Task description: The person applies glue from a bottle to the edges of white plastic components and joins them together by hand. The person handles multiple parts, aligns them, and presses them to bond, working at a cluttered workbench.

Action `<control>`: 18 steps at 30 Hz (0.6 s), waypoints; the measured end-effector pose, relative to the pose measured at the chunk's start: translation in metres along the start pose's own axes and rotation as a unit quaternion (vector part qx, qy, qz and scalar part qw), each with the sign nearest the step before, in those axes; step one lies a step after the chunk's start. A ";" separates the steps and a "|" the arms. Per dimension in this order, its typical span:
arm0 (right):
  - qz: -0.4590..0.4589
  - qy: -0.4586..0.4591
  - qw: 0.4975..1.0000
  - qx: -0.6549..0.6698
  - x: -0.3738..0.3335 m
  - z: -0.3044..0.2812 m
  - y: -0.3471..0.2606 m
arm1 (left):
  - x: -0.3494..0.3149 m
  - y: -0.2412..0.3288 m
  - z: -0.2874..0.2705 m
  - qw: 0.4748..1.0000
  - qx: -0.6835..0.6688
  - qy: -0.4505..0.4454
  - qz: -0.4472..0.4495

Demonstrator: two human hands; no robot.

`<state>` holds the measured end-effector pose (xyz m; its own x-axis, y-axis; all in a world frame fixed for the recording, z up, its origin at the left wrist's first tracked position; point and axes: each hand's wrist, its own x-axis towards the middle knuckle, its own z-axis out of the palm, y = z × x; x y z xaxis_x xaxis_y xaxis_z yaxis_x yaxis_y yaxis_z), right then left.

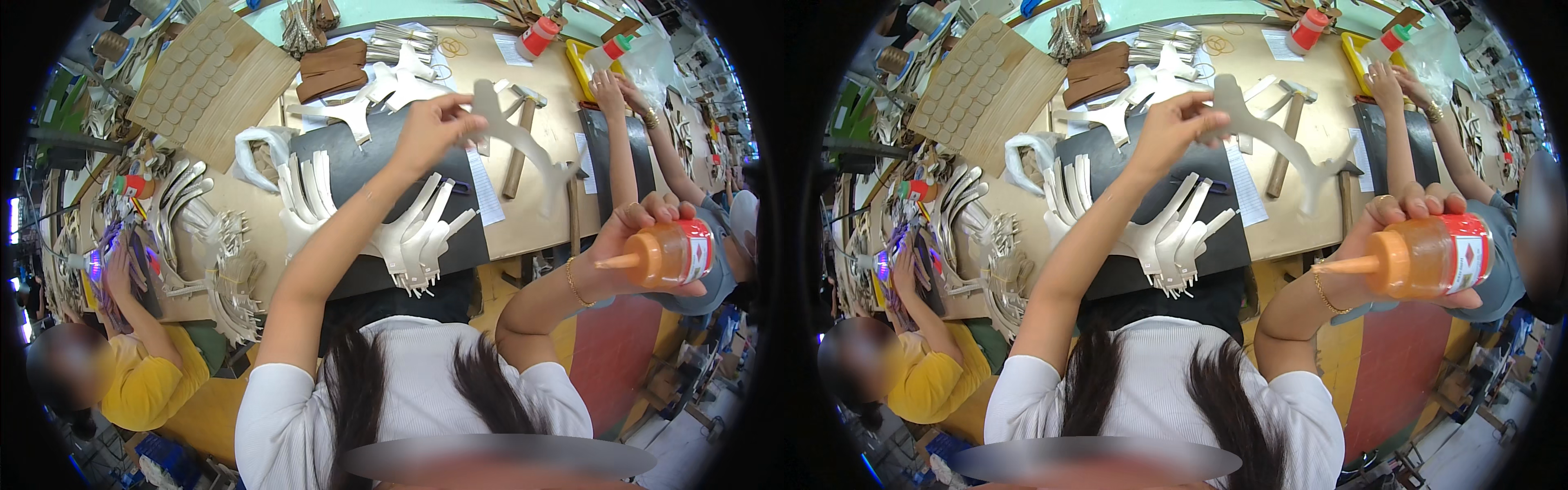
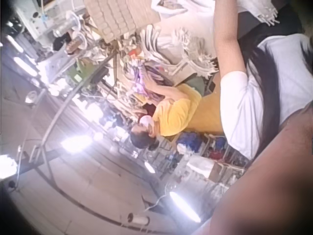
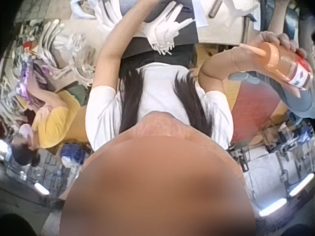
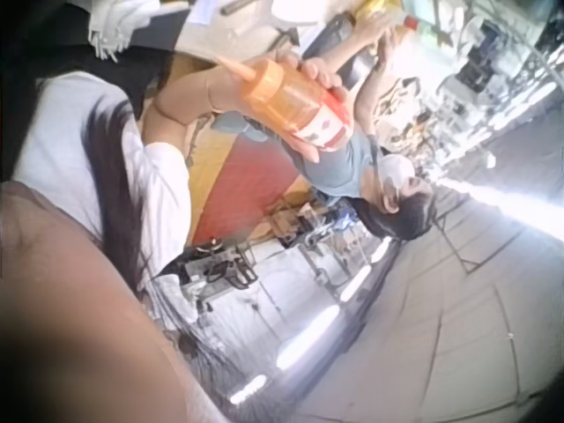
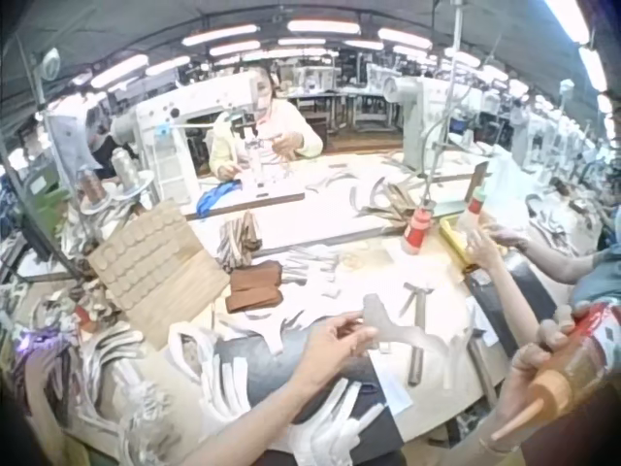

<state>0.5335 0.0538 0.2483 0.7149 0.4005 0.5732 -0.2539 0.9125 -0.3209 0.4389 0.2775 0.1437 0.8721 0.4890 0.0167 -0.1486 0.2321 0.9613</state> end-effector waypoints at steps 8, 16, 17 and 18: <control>0.081 -0.042 0.994 0.066 -0.003 -0.011 0.007 | 0.061 -0.057 -0.058 0.813 0.549 0.188 0.058; 0.102 -0.025 0.991 0.083 -0.006 -0.015 0.020 | -0.074 -0.007 -0.138 0.812 0.516 0.243 0.123; 0.108 -0.027 0.990 0.081 -0.005 -0.015 0.025 | -0.104 -0.001 -0.146 0.808 0.503 0.277 0.129; 0.116 -0.036 0.989 0.082 -0.005 -0.015 0.031 | -0.135 0.005 -0.154 0.803 0.509 0.297 0.090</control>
<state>0.5321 0.0785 0.2245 0.5782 0.5996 0.5533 -0.5116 0.7947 -0.3266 0.2482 0.3422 0.1041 0.4581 0.8225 0.3370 0.4752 -0.5470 0.6892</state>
